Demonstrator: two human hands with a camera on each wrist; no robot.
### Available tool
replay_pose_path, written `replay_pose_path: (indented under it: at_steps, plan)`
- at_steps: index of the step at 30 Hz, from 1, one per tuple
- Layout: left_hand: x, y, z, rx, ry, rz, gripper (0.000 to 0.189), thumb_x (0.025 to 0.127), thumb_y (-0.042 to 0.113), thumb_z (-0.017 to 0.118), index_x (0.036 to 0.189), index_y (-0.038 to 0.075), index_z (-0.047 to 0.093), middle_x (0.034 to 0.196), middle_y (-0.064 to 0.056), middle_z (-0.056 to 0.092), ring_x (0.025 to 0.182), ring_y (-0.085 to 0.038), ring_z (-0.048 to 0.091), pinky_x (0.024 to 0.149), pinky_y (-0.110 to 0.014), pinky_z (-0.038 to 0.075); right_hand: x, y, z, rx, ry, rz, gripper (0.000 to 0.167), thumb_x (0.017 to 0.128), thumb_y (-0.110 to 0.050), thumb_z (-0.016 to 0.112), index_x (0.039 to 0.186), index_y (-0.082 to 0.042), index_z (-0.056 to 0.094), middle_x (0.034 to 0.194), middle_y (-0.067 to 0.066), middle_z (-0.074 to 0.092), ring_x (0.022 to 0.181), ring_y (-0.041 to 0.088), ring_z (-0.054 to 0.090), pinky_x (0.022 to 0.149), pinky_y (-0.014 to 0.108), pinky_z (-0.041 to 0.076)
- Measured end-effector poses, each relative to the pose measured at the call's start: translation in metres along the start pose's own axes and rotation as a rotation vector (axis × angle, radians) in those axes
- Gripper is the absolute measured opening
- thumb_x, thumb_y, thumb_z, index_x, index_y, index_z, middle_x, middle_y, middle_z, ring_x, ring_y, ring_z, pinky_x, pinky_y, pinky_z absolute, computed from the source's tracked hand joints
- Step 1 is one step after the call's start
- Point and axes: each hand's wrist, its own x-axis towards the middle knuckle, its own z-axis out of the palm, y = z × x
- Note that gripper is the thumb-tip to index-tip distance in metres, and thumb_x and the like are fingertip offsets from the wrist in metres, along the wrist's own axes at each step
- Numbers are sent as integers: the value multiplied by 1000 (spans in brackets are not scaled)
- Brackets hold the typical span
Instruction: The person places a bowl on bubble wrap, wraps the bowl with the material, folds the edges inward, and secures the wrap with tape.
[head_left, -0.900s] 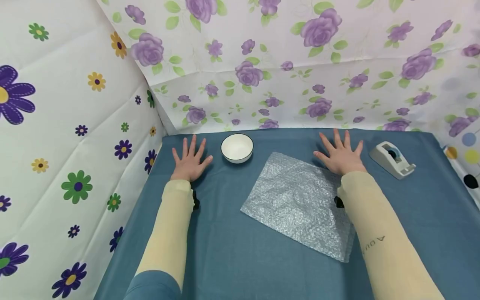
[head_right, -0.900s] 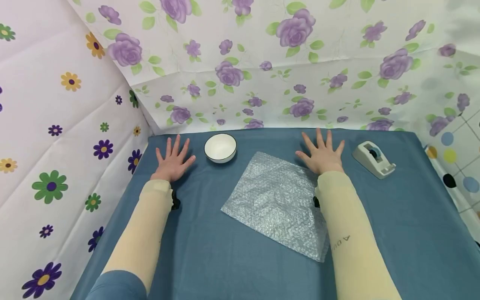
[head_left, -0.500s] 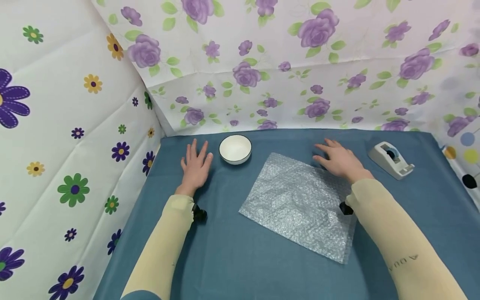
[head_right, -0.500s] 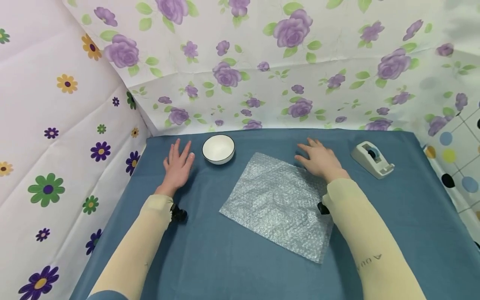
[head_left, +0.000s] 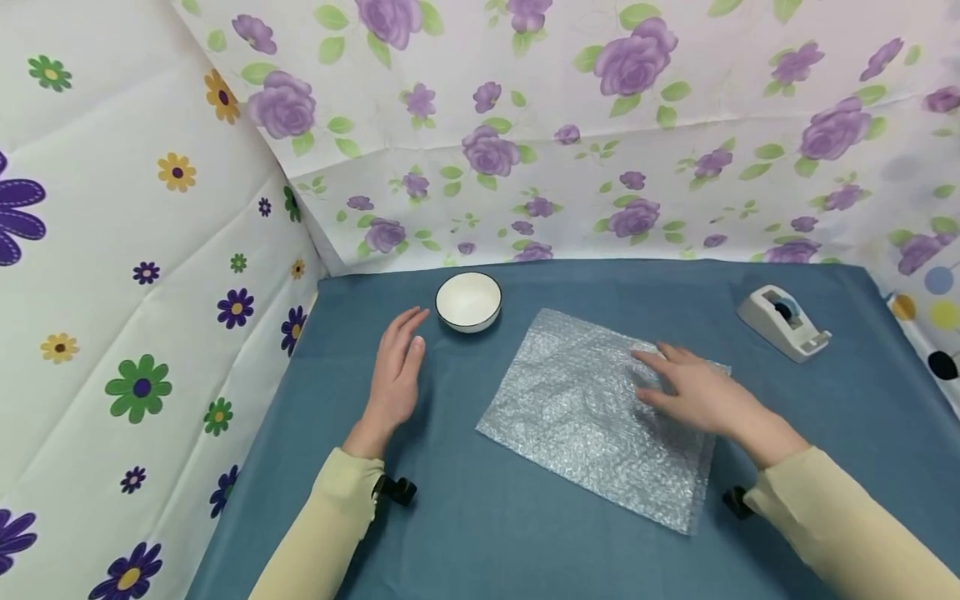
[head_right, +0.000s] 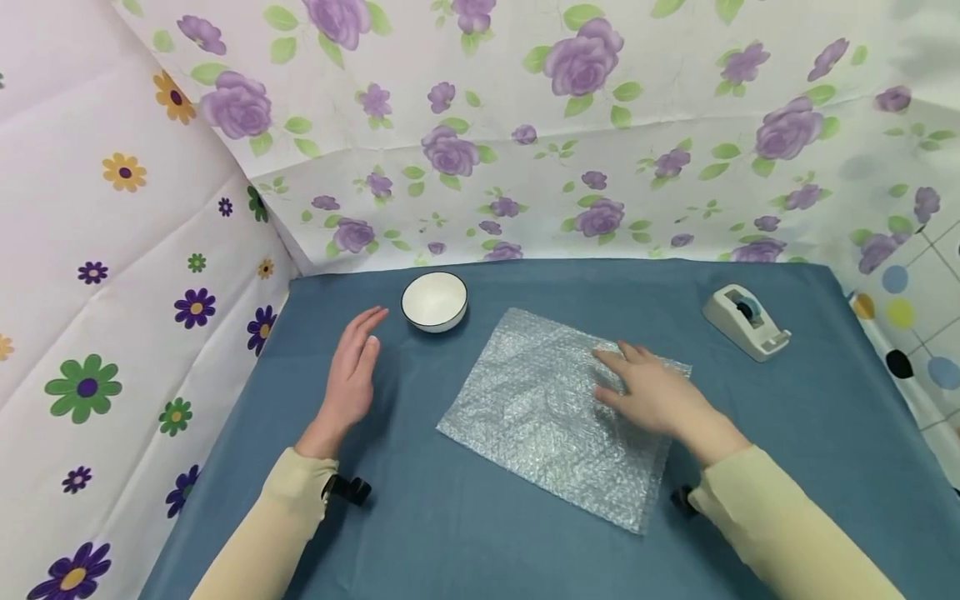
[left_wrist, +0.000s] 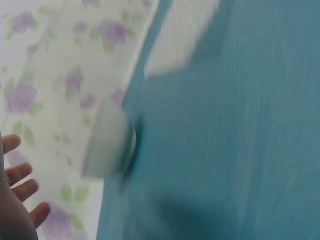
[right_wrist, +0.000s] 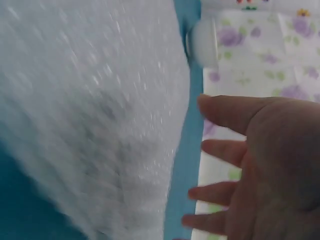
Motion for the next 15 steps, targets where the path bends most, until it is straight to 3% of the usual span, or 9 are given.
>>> replay_pose_path:
  at_steps: [4,7,9,12,15]
  plan:
    - [-14,20,6,-105,-73,14,40,115,13,45,151,3,59,148,-17,60,137,-37,56,107,-53,47,-23,-6,20,4,-7,10,84,104,-54,67,169,-11,35,167,40,19,148,69,18,108,84,28]
    - [-22,30,14,-110,-251,-4,39,114,16,51,151,3,60,146,-14,63,134,-35,60,106,-51,50,-33,-8,35,28,-29,29,93,102,-59,67,169,-6,32,166,45,14,147,72,13,106,86,28]
    - [-26,34,21,-74,-427,-34,45,114,23,54,154,4,56,155,-12,57,144,-32,53,115,-52,45,-38,-8,42,29,-77,58,100,100,-63,68,170,-5,27,167,45,6,149,71,5,108,88,22]
    - [-31,37,36,5,-675,-75,57,114,33,57,163,6,45,169,-11,40,160,-30,30,127,-51,30,-43,-8,50,6,-138,96,108,96,-66,70,171,-6,22,167,45,-4,151,69,-2,107,90,13]
    - [-34,39,55,52,-813,-83,63,113,33,58,167,6,38,176,-11,24,165,-30,12,131,-49,18,-45,-8,52,-32,-162,133,115,91,-68,74,172,-8,19,168,43,-9,152,68,-6,108,90,10]
